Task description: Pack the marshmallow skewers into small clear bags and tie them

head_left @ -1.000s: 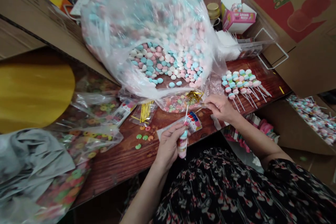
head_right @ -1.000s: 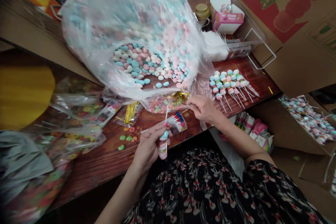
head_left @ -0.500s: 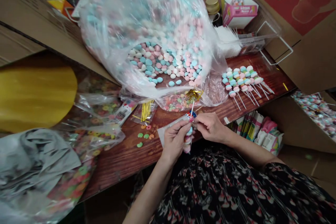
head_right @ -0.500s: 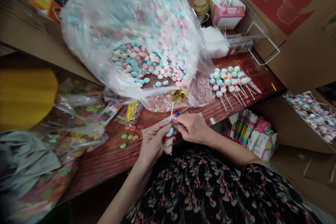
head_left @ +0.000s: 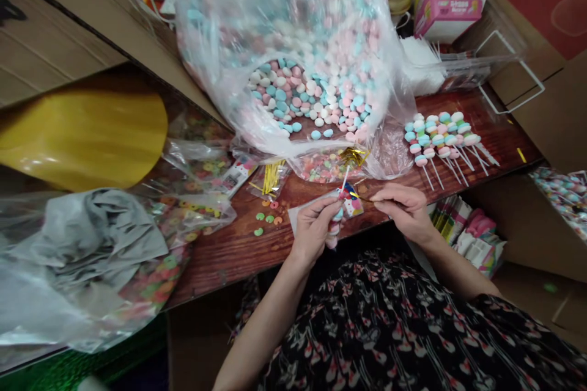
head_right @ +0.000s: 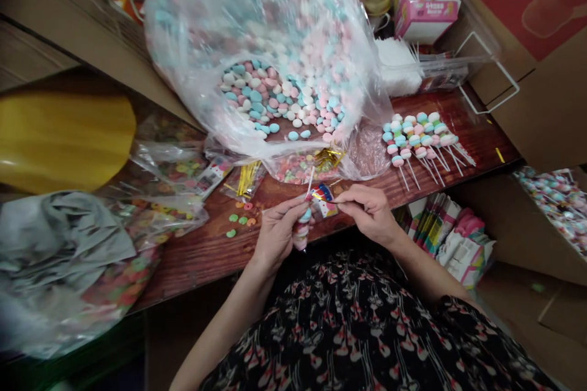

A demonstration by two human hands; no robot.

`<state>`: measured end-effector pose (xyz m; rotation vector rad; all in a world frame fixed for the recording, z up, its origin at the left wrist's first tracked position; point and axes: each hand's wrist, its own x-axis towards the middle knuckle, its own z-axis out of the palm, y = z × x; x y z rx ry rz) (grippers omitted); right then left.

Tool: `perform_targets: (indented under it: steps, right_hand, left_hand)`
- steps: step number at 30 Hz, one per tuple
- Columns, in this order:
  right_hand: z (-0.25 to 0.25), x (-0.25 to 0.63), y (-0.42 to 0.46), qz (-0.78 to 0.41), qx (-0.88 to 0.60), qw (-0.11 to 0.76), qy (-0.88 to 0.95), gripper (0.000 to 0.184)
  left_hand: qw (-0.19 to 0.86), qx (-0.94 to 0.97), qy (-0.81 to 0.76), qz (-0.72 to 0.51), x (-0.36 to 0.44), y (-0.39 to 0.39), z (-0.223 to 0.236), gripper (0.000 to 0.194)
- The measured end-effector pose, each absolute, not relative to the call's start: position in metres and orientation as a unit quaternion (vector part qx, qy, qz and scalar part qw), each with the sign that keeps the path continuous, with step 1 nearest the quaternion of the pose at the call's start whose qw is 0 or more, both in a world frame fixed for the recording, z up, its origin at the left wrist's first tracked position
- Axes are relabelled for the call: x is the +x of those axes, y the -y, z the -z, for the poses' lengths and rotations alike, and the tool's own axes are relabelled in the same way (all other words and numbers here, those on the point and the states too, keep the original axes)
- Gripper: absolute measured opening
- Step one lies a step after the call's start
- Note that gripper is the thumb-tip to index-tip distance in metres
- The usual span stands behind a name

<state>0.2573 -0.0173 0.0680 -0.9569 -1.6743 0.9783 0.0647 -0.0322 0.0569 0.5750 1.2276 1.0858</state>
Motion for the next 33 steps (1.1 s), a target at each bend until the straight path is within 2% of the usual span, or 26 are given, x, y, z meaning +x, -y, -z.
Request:
perform_targets:
  steps: [4, 7, 16, 20, 22, 24, 28, 33]
  right_hand:
    - [-0.064, 0.238, 0.015, -0.322, -0.357, 0.433, 0.763, 0.024]
    - [-0.056, 0.226, 0.013, -0.314, -0.355, 0.418, 0.775, 0.032]
    - [-0.048, 0.222, 0.012, -0.336, -0.364, 0.412, 0.765, 0.033]
    - [-0.044, 0.224, 0.02, -0.333, -0.403, 0.473, 0.709, 0.029]
    - [-0.043, 0.224, 0.024, -0.383, -0.439, 0.486, 0.652, 0.019]
    - [-0.042, 0.224, 0.026, -0.482, -0.451, 0.456, 0.597, 0.012]
    - [-0.042, 0.224, 0.022, -0.655, -0.402, 0.413, 0.488, 0.022]
    - [-0.039, 0.228, 0.009, -0.733, -0.359, 0.386, 0.429, 0.023]
  left_hand:
    - [0.669, 0.278, -0.512, -0.462, 0.07, 0.037, -0.054, 0.024]
    - [0.668, 0.272, -0.505, -0.473, 0.071, 0.041, -0.053, 0.023]
    - [0.654, 0.264, -0.517, -0.485, 0.069, 0.043, -0.045, 0.024]
    - [0.657, 0.256, -0.52, -0.482, 0.069, 0.042, -0.047, 0.024]
    - [0.647, 0.272, -0.519, -0.488, 0.068, 0.042, -0.049, 0.023]
    - [0.635, 0.302, -0.519, -0.486, 0.066, 0.042, -0.051, 0.023]
    - [0.568, 0.415, -0.529, -0.475, 0.064, 0.04, -0.061, 0.02]
    - [0.478, 0.572, -0.484, -0.459, 0.058, 0.033, -0.077, 0.016]
